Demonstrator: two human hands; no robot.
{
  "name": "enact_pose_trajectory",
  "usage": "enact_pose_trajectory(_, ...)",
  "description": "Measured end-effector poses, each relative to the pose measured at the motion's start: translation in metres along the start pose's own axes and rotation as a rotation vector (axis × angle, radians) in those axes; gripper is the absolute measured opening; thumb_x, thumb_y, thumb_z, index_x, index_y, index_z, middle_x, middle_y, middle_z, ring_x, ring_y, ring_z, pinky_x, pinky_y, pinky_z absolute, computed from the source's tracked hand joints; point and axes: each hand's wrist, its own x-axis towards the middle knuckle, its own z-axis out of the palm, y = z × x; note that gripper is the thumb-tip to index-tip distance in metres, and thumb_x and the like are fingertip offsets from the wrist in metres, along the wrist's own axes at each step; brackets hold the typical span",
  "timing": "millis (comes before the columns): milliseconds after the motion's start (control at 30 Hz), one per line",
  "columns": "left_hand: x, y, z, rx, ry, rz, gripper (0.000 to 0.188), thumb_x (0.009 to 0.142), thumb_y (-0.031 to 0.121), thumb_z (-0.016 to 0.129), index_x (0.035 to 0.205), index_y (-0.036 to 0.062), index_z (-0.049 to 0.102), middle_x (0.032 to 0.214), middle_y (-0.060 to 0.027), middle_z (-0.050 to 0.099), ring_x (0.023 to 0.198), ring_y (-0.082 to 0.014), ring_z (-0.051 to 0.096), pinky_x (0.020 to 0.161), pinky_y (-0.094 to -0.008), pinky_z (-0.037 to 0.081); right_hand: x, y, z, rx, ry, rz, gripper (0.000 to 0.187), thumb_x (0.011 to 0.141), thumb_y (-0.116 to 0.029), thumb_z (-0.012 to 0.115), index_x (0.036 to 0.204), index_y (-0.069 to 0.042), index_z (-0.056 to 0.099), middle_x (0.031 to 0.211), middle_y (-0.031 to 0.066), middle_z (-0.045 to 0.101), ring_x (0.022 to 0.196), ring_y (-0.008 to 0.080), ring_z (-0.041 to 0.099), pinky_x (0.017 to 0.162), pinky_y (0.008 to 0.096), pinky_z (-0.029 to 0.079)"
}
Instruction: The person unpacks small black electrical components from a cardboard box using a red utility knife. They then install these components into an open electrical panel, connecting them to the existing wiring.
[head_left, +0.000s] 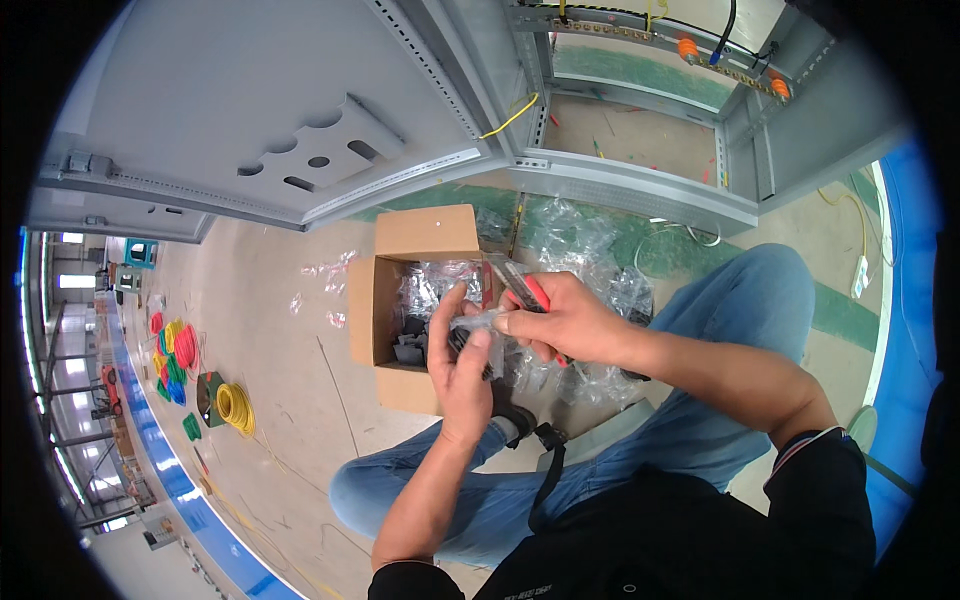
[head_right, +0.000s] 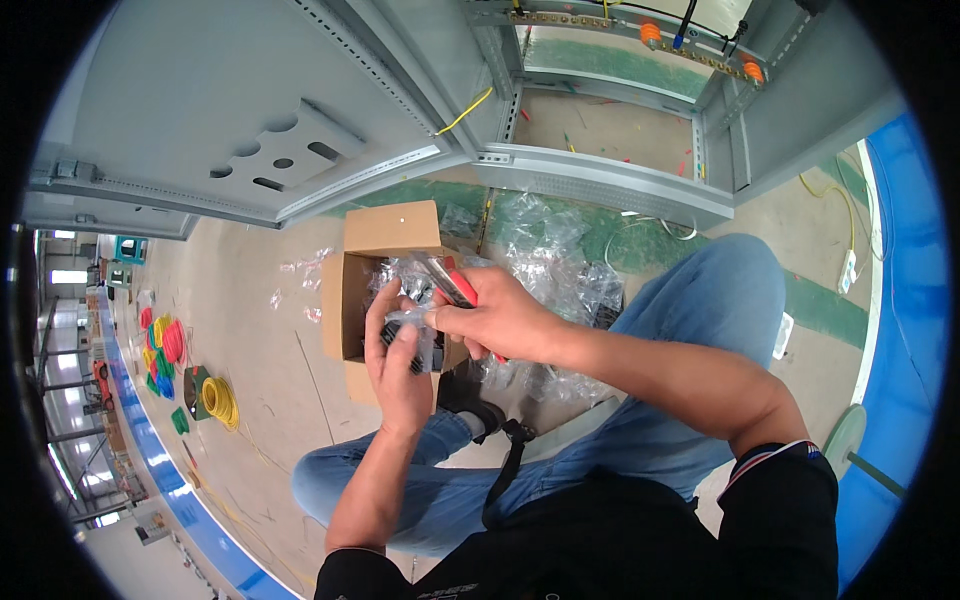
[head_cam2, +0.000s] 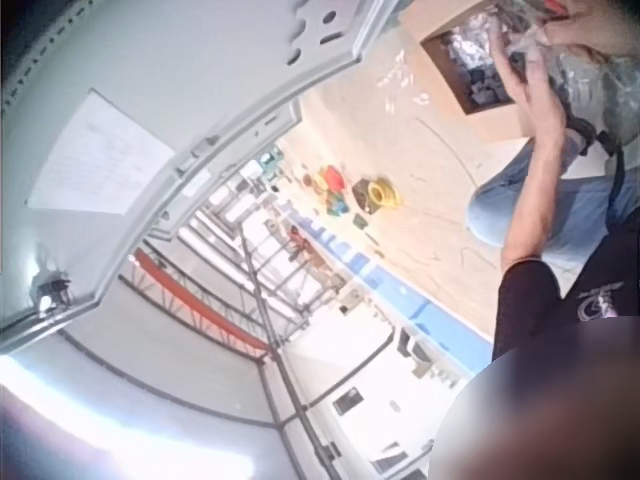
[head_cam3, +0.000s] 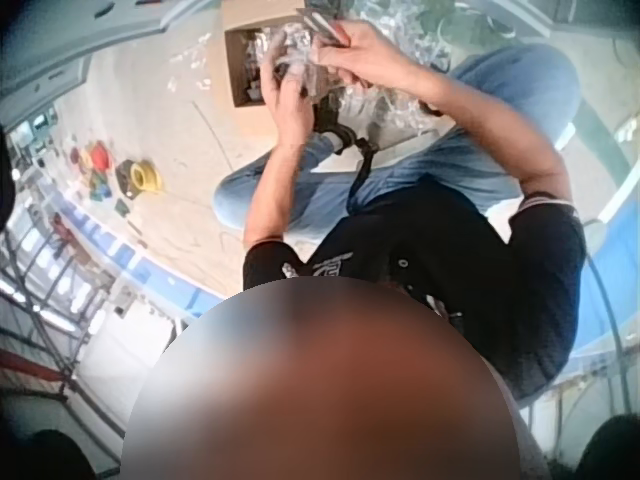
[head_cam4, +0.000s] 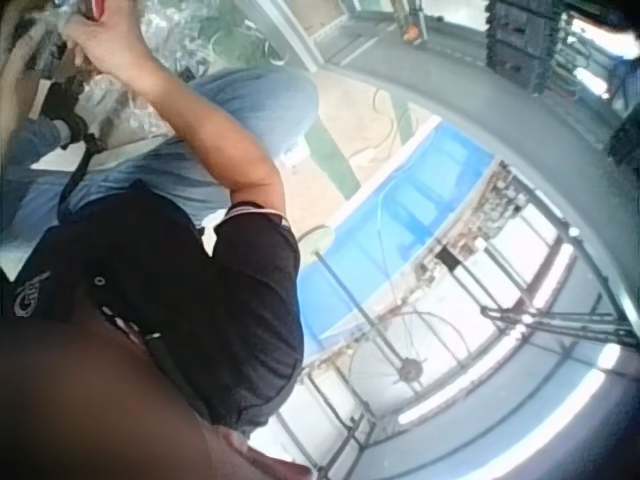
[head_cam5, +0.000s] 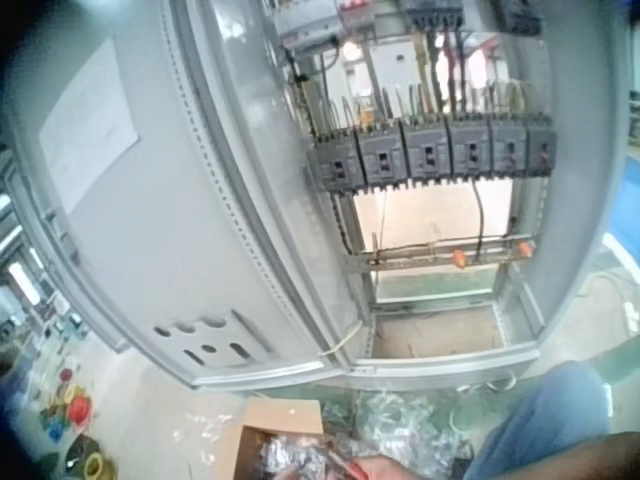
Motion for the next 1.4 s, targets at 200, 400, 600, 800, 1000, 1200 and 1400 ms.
enact_pose_trajectory(200,0.002,-0.007,-0.001,-0.143,-0.009,-0.045,0.021,0.107,0.021,0.063,0.120,0.0058,0.059,0.109,-0.0024,0.064,0.098,-0.0101,0.059,0.090,-0.0283,0.049,-0.006,0.014,0.013,0.002,-0.100,0.044,0.025,0.096,-0.024,0.079,0.091,-0.004,0.063,0.068,0.0008,0.060,0.054,0.0086,0.058,0.048,0.0256,0.046)
enact_pose_trajectory(400,0.004,-0.007,-0.005,-0.307,0.141,-0.145,0.018,0.106,0.021,0.062,0.115,0.0057,0.059,0.107,-0.0044,0.064,0.098,-0.0150,0.063,0.090,-0.0328,0.053,-0.003,0.006,0.012,-0.057,-0.153,0.053,0.022,0.094,-0.020,0.079,0.088,-0.005,0.064,0.067,0.0004,0.061,0.054,0.0090,0.060,0.048,0.0265,0.046)
enact_pose_trajectory(600,0.026,0.032,-0.023,-0.401,0.147,-0.048,0.027,0.103,0.025,0.064,0.120,0.0043,0.058,0.113,-0.0107,0.066,0.118,-0.0287,0.066,0.111,-0.0480,0.051,-0.007,0.019,0.004,-0.113,-0.090,0.149,0.025,0.092,-0.024,0.080,0.094,-0.003,0.068,0.069,0.0007,0.064,0.054,0.0074,0.061,0.047,0.0244,0.045)
enact_pose_trajectory(800,0.003,0.006,-0.010,-0.211,0.051,-0.141,0.038,0.100,0.015,0.070,0.134,0.0024,0.059,0.122,-0.0095,0.065,0.112,-0.0170,0.061,0.102,-0.0342,0.048,0.000,0.002,0.016,-0.092,-0.085,0.024,0.026,0.093,-0.026,0.081,0.098,-0.003,0.070,0.068,0.0012,0.063,0.053,0.0076,0.059,0.046,0.0244,0.044)
enact_pose_trajectory(1000,0.000,0.003,-0.008,-0.209,0.058,-0.159,0.047,0.096,0.004,0.065,0.142,0.0028,0.056,0.122,-0.0078,0.061,0.110,-0.0153,0.059,0.100,-0.0327,0.047,0.000,0.013,0.014,-0.169,0.005,0.010,0.022,0.091,-0.020,0.078,0.089,-0.002,0.067,0.072,0.0072,0.066,0.057,0.0169,0.063,0.052,0.0319,0.049)
enact_pose_trajectory(1200,-0.004,0.014,-0.001,-0.269,-0.035,-0.224,0.087,0.077,-0.017,0.043,0.160,0.0082,0.035,0.151,-0.0178,0.053,0.131,-0.0233,0.057,0.109,-0.0363,0.048,0.021,0.036,-0.001,-0.757,0.281,-0.649,0.019,0.084,-0.013,0.075,0.087,0.001,0.062,0.077,0.0185,0.060,0.074,0.0421,0.062,0.065,0.0467,0.050)
enact_pose_trajectory(1400,-0.002,0.014,0.008,-0.439,-0.030,-0.245,0.081,0.086,-0.016,0.050,0.161,0.0093,0.034,0.147,-0.0184,0.058,0.132,-0.0272,0.060,0.106,-0.0372,0.052,0.017,0.010,0.000,-0.044,0.077,-0.137,0.017,0.094,-0.017,0.071,0.089,-0.002,0.064,0.074,0.0086,0.069,0.059,0.0178,0.068,0.053,0.0310,0.052)
